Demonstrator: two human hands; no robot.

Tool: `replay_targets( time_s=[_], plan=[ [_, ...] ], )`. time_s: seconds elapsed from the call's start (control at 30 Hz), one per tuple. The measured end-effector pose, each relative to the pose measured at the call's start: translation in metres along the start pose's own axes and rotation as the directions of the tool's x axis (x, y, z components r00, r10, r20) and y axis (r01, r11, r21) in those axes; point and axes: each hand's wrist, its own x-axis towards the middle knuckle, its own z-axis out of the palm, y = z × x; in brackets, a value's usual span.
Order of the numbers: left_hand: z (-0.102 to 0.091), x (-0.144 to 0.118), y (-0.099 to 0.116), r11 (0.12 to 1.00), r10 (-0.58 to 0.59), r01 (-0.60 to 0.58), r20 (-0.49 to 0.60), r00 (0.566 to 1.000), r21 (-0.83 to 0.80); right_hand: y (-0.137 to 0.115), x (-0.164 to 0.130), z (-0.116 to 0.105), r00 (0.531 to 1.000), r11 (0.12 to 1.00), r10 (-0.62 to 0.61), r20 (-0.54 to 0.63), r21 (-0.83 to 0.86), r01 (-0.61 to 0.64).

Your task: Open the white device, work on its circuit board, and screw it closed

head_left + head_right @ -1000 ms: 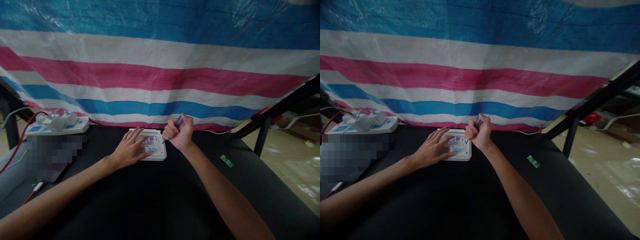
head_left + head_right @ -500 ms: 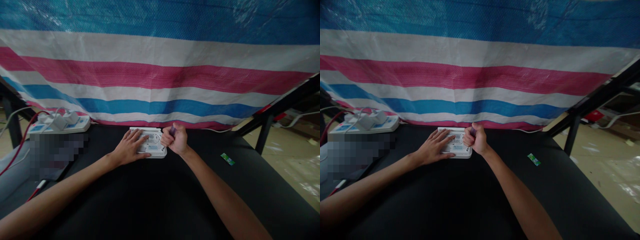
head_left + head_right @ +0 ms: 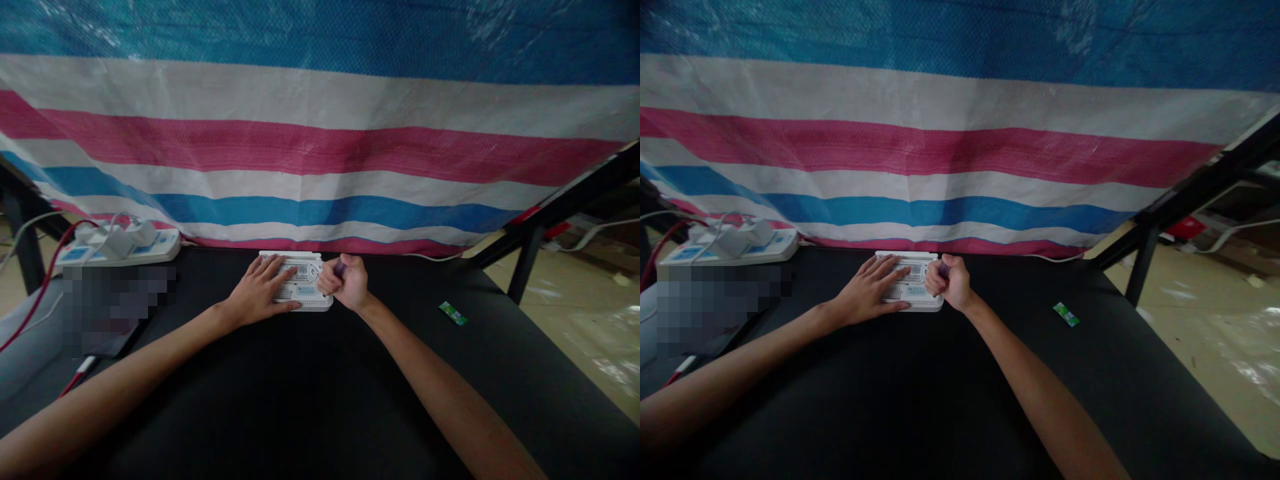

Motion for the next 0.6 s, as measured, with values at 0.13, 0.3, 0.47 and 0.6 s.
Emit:
replay_targets(
  time_s=[0.13,0.3,0.47,0.6],
  plan=[
    [0.000,0.000,0.000,1.000,0.006,-0.006,0.003,1.000,0.002,-0.007,0.000,0.000,1.000,0.999,-0.028,0.008,-0.034,0.029],
    [0.001,0.000,-0.001,1.000,0.004,-0.004,-0.019,1.000,-0.021,-0.017,0.001,0.009,0.995,0.994,-0.084,-0.047,-0.070,0.080],
    [0.003,-0.001,-0.002,0.999,0.015,-0.016,-0.033,0.999,-0.029,-0.021,0.002,0.017,0.994,0.993,-0.083,-0.069,-0.092,0.077],
    [0.005,-0.002,-0.004,0.999,0.019,-0.022,-0.067,0.998,-0.034,-0.020,0.003,0.017,0.998,0.994,-0.047,-0.035,-0.104,0.043]
  ],
)
